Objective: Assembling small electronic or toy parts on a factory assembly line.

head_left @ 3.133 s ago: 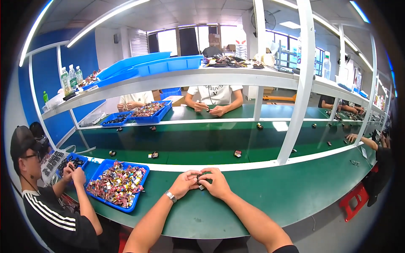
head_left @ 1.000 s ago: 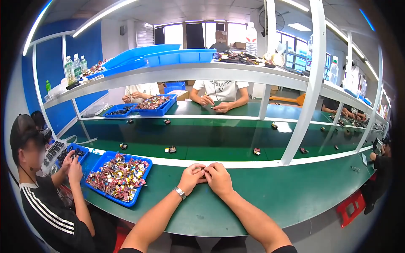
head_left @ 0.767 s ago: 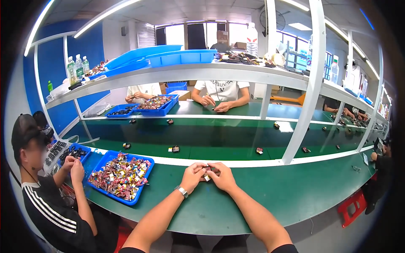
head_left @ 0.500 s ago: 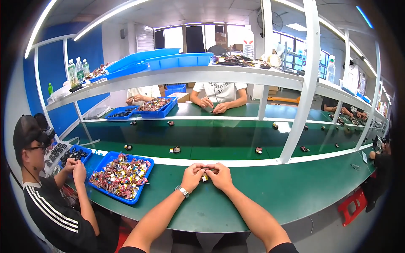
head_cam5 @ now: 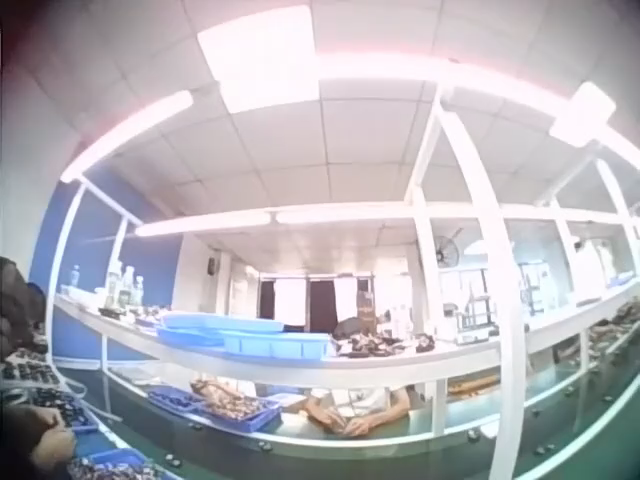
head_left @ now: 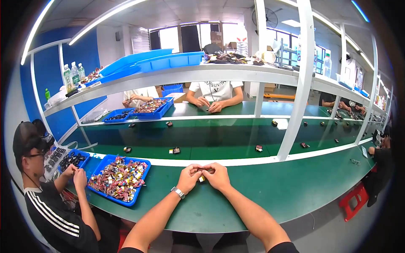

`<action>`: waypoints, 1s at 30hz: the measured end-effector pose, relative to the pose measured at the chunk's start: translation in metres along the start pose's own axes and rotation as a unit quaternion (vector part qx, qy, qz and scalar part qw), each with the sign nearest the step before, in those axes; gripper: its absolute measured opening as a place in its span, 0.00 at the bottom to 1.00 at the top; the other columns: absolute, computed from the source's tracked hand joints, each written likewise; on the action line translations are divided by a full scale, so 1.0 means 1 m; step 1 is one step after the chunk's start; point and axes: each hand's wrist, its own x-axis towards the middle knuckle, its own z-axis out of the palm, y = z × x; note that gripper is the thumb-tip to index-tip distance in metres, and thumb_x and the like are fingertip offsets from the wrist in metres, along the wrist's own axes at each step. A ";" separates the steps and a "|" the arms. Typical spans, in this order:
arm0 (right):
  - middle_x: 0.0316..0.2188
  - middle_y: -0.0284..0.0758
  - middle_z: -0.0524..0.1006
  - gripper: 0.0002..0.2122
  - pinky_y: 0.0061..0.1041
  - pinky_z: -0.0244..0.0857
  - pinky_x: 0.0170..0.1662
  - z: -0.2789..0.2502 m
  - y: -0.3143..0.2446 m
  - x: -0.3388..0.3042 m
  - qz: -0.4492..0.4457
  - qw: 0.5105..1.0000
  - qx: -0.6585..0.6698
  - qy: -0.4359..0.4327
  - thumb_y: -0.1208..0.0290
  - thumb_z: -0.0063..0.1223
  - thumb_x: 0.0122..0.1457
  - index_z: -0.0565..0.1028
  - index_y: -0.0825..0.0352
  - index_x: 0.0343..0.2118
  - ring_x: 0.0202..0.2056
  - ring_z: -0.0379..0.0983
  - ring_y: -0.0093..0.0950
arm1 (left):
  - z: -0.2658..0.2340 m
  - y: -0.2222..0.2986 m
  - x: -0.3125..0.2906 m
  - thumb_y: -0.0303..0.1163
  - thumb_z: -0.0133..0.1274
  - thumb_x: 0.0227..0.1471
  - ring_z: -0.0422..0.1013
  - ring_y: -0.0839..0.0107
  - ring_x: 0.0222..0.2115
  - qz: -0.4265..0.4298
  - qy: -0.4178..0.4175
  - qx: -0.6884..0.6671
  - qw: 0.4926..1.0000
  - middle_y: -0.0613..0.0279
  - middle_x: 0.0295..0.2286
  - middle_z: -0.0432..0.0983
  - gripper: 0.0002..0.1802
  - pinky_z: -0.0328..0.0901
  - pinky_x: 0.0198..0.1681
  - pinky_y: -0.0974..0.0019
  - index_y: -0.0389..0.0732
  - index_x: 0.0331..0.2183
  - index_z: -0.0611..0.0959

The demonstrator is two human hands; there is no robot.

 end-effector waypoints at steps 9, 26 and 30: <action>0.29 0.36 0.80 0.09 0.20 0.71 0.32 -0.007 0.030 0.026 0.078 0.995 0.062 0.020 0.75 0.58 0.53 0.77 0.72 0.35 0.28 0.77 0.21 | -0.020 0.006 0.006 0.27 0.54 0.52 0.76 0.61 0.40 0.105 0.173 0.356 0.912 0.53 0.40 0.78 0.14 0.69 0.44 0.64 0.36 0.42 0.77; 0.35 0.39 0.75 0.08 0.37 0.66 0.44 -0.034 0.077 0.080 -0.016 0.965 -0.188 0.183 0.77 0.55 0.50 0.76 0.67 0.35 0.40 0.72 0.40 | -0.066 -0.002 0.070 0.49 0.58 0.47 0.73 0.49 0.40 -0.074 0.258 0.599 0.755 0.47 0.43 0.70 0.37 0.68 0.42 0.50 0.41 0.53 0.66; 0.29 0.39 0.76 0.04 0.32 0.68 0.34 -0.033 0.074 0.073 -0.118 0.959 -0.155 0.205 0.78 0.55 0.50 0.78 0.66 0.30 0.26 0.74 0.35 | -0.063 0.005 0.082 0.54 0.56 0.46 0.73 0.51 0.42 -0.116 0.186 0.647 0.730 0.49 0.47 0.68 0.43 0.68 0.43 0.52 0.51 0.60 0.62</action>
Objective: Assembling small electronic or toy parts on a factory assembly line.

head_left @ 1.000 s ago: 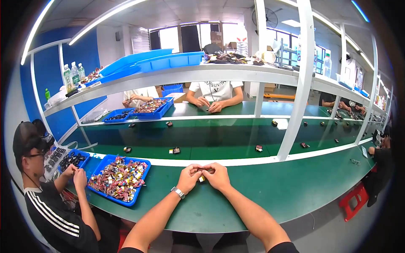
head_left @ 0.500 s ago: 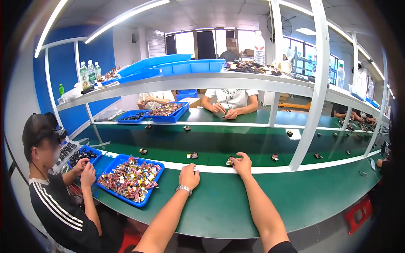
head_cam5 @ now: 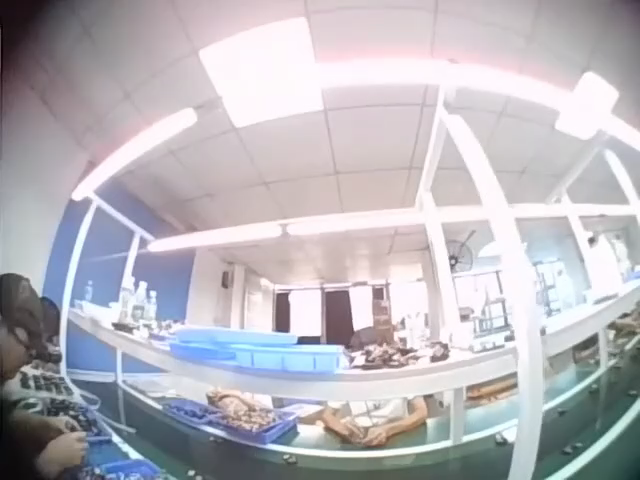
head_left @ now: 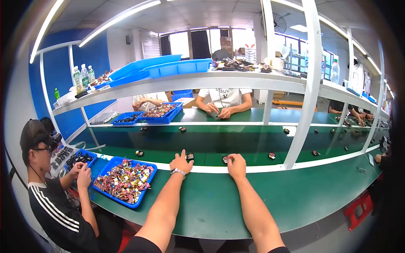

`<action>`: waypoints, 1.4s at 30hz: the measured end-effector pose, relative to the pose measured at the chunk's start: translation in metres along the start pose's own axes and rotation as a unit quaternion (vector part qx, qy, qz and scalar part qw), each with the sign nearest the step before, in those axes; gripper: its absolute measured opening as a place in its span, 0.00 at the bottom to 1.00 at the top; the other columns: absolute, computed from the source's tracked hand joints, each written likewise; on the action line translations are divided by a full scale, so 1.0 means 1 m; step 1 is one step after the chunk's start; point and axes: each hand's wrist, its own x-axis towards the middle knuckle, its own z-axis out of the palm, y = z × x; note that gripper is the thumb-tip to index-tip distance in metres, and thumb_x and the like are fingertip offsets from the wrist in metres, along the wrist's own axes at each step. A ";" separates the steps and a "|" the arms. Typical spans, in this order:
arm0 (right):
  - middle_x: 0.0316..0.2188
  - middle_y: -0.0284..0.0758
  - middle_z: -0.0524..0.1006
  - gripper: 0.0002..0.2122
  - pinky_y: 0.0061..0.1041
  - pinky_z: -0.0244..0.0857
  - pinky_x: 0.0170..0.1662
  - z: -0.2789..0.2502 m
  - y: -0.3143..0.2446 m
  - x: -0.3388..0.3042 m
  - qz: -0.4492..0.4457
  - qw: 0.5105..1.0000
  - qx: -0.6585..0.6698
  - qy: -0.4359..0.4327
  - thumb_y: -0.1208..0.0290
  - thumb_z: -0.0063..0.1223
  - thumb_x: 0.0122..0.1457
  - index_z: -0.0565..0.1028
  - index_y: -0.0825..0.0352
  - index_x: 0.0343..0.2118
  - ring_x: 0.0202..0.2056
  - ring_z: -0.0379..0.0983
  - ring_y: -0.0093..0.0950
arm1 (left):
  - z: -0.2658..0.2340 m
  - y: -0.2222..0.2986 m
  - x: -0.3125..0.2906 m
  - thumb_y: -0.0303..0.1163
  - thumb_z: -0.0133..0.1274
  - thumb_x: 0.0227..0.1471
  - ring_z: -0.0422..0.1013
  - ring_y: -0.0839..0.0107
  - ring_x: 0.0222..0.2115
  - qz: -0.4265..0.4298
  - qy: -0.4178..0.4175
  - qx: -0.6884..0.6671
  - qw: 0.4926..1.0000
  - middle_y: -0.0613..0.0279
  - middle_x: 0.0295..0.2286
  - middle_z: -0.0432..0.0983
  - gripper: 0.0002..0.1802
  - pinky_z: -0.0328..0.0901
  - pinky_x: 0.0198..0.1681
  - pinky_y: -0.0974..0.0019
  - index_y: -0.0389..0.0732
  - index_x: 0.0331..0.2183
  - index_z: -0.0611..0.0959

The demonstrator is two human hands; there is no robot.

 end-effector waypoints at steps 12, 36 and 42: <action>0.27 0.38 0.77 0.05 0.30 0.68 0.32 -0.012 -0.061 -0.049 0.062 0.995 0.067 -0.049 0.77 0.53 0.51 0.79 0.66 0.31 0.24 0.74 0.32 | -0.007 -0.009 0.036 0.55 0.64 0.34 0.70 0.59 0.50 -0.028 -0.114 -0.092 0.989 0.60 0.48 0.75 0.35 0.64 0.53 0.59 0.57 0.47 0.80; 0.28 0.38 0.79 0.12 0.24 0.71 0.32 0.004 -0.057 -0.042 0.167 0.957 0.174 -0.163 0.68 0.52 0.60 0.76 0.72 0.41 0.26 0.77 0.24 | -0.003 0.038 -0.041 0.39 0.63 0.38 0.73 0.55 0.35 0.212 0.120 -0.209 0.947 0.56 0.33 0.74 0.22 0.68 0.39 0.59 0.39 0.38 0.80; 0.31 0.35 0.79 0.10 0.20 0.71 0.35 0.012 -0.059 -0.038 0.180 0.922 0.260 -0.222 0.74 0.52 0.59 0.75 0.73 0.41 0.31 0.76 0.23 | -0.015 0.036 -0.088 0.38 0.63 0.39 0.73 0.58 0.32 0.287 0.095 -0.226 0.926 0.57 0.33 0.74 0.25 0.69 0.36 0.61 0.37 0.40 0.79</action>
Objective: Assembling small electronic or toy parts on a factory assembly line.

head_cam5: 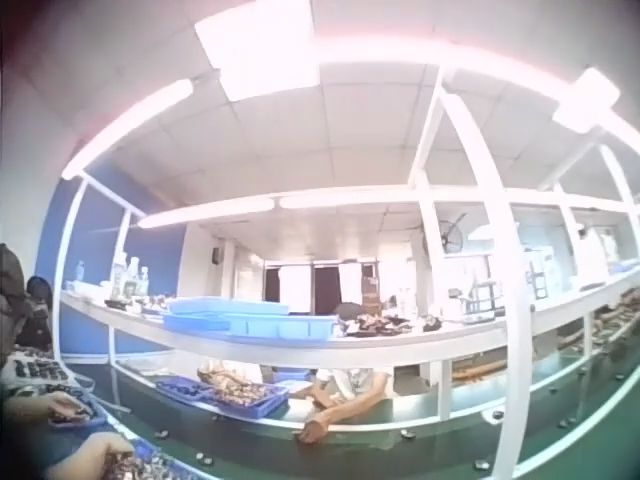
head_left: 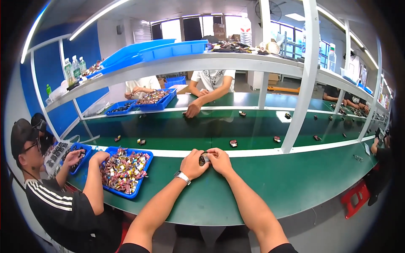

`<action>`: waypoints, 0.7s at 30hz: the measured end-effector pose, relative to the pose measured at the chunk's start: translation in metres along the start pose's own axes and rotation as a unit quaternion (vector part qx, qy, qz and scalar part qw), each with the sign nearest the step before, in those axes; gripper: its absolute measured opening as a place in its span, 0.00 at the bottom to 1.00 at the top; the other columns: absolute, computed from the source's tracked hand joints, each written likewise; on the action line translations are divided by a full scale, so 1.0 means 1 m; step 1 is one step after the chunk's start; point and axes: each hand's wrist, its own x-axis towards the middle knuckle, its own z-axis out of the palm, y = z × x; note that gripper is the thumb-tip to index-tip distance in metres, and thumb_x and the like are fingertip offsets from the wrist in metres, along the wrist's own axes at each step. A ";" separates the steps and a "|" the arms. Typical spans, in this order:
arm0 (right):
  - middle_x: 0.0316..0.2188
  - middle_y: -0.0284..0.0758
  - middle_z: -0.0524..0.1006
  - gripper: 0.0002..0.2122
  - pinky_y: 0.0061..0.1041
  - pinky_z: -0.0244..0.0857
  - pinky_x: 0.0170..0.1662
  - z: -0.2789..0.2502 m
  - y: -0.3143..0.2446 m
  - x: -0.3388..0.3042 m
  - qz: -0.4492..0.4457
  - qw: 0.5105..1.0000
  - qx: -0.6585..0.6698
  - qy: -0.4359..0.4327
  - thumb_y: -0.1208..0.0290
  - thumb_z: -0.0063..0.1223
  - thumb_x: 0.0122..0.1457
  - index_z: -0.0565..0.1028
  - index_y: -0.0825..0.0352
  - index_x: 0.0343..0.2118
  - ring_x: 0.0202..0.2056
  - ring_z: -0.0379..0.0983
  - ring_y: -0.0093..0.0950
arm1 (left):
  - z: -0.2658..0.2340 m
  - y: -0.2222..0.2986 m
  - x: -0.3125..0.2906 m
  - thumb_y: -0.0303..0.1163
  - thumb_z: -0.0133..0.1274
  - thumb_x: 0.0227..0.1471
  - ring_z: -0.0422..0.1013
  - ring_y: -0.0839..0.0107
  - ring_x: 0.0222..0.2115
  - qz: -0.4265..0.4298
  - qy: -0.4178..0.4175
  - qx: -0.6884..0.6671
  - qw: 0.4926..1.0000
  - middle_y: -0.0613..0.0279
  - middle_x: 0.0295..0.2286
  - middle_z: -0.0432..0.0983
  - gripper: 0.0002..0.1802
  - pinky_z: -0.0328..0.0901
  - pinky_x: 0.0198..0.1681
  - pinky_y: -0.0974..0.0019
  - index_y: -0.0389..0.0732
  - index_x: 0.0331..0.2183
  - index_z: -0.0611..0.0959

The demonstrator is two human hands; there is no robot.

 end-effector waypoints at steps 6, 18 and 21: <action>0.32 0.34 0.78 0.08 0.23 0.70 0.37 -0.015 -0.007 0.001 -0.081 0.989 -0.114 0.041 0.77 0.55 0.55 0.79 0.70 0.37 0.33 0.76 0.24 | 0.010 -0.014 0.003 0.36 0.60 0.48 0.73 0.75 0.26 -0.135 -0.083 -0.245 0.956 0.60 0.30 0.78 0.22 0.67 0.29 0.70 0.35 0.44 0.77; 0.35 0.34 0.77 0.10 0.23 0.70 0.38 -0.012 -0.032 -0.010 -0.087 0.994 -0.071 -0.016 0.78 0.57 0.51 0.75 0.68 0.38 0.34 0.74 0.24 | -0.005 -0.032 0.012 0.26 0.55 0.54 0.76 0.73 0.30 -0.251 -0.175 -0.525 0.794 0.58 0.32 0.78 0.15 0.73 0.35 0.70 0.32 0.43 0.74; 0.44 0.36 0.72 0.13 0.24 0.70 0.39 -0.014 -0.036 -0.017 -0.170 0.980 -0.066 -0.074 0.81 0.54 0.50 0.75 0.66 0.40 0.40 0.73 0.26 | -0.005 -0.028 0.011 0.23 0.55 0.53 0.76 0.71 0.33 -0.269 -0.149 -0.543 0.782 0.58 0.33 0.76 0.15 0.74 0.38 0.68 0.33 0.43 0.72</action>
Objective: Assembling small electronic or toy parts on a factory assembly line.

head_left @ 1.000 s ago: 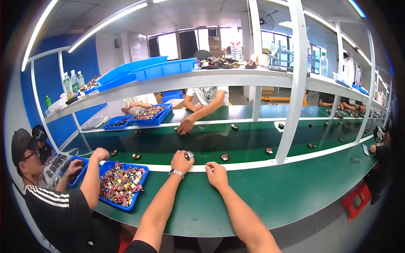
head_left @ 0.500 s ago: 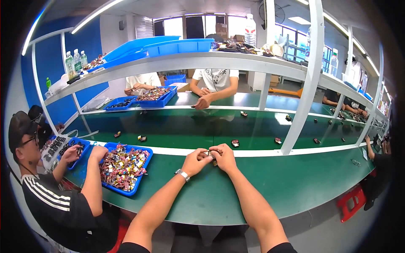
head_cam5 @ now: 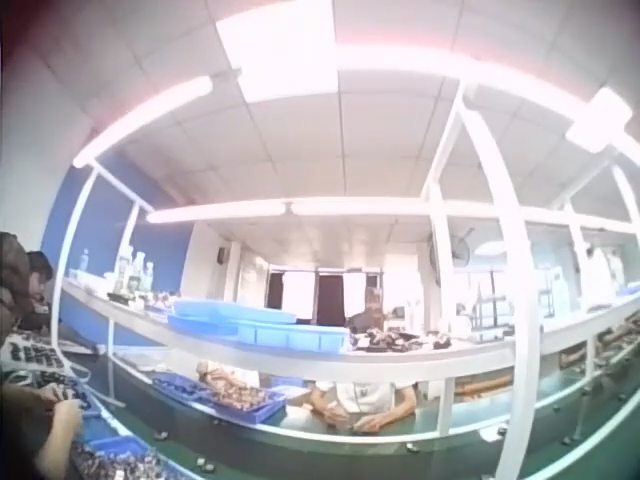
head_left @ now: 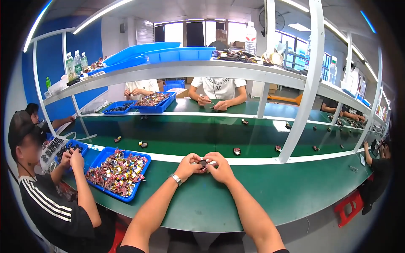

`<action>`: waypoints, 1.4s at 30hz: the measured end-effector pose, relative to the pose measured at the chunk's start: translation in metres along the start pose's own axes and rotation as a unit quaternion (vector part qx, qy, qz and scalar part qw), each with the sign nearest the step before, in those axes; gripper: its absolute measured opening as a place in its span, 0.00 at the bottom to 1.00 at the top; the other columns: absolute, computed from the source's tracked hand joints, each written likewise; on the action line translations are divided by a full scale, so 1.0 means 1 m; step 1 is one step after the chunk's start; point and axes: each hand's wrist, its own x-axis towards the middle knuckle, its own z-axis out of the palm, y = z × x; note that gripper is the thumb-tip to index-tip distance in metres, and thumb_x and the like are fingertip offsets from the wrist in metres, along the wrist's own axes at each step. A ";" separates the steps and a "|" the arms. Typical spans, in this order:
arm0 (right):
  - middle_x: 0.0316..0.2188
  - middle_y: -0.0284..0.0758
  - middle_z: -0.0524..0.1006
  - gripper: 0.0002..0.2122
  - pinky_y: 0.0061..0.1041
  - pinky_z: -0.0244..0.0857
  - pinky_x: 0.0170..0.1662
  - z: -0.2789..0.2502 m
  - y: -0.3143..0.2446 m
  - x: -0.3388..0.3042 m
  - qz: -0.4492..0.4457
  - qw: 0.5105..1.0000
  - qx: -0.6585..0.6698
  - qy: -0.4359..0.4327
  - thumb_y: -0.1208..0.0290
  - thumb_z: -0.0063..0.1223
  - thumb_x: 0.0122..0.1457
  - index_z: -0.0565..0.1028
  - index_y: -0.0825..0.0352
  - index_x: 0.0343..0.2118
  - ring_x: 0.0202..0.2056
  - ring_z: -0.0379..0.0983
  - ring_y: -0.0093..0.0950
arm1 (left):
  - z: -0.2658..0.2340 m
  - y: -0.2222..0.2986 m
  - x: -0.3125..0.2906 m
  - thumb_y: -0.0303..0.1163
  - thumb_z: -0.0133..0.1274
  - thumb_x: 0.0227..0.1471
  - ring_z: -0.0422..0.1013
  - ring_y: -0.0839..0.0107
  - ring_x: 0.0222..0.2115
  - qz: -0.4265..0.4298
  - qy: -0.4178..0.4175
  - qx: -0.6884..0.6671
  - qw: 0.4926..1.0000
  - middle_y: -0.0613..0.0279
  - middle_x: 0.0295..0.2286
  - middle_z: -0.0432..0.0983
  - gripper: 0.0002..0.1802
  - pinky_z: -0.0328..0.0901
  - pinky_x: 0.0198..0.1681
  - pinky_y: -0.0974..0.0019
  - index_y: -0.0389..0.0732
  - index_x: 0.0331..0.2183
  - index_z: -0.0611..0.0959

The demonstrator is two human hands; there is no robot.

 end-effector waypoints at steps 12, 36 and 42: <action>0.48 0.34 0.70 0.06 0.29 0.68 0.45 0.003 -0.006 -0.008 -0.001 0.980 -0.190 -0.056 0.76 0.61 0.50 0.79 0.63 0.32 0.42 0.72 0.31 | -0.005 -0.009 0.003 0.20 0.55 0.48 0.76 0.76 0.30 0.081 0.054 0.264 0.959 0.61 0.28 0.80 0.10 0.70 0.38 0.71 0.34 0.37 0.79; 0.47 0.32 0.73 0.03 0.31 0.67 0.49 -0.004 -0.007 -0.007 -0.007 0.973 -0.227 -0.031 0.71 0.57 0.51 0.80 0.63 0.28 0.48 0.69 0.32 | -0.007 -0.002 -0.003 0.16 0.47 0.53 0.71 0.65 0.47 -0.020 -0.161 -0.064 0.985 0.54 0.45 0.73 0.21 0.70 0.52 0.58 0.36 0.50 0.69; 0.50 0.36 0.70 0.04 0.33 0.62 0.54 -0.004 -0.008 -0.009 -0.007 0.986 -0.153 -0.073 0.72 0.58 0.50 0.79 0.64 0.28 0.52 0.65 0.35 | -0.009 -0.006 -0.003 0.22 0.48 0.57 0.72 0.67 0.44 -0.034 -0.140 -0.063 0.988 0.57 0.42 0.74 0.18 0.70 0.52 0.57 0.38 0.49 0.70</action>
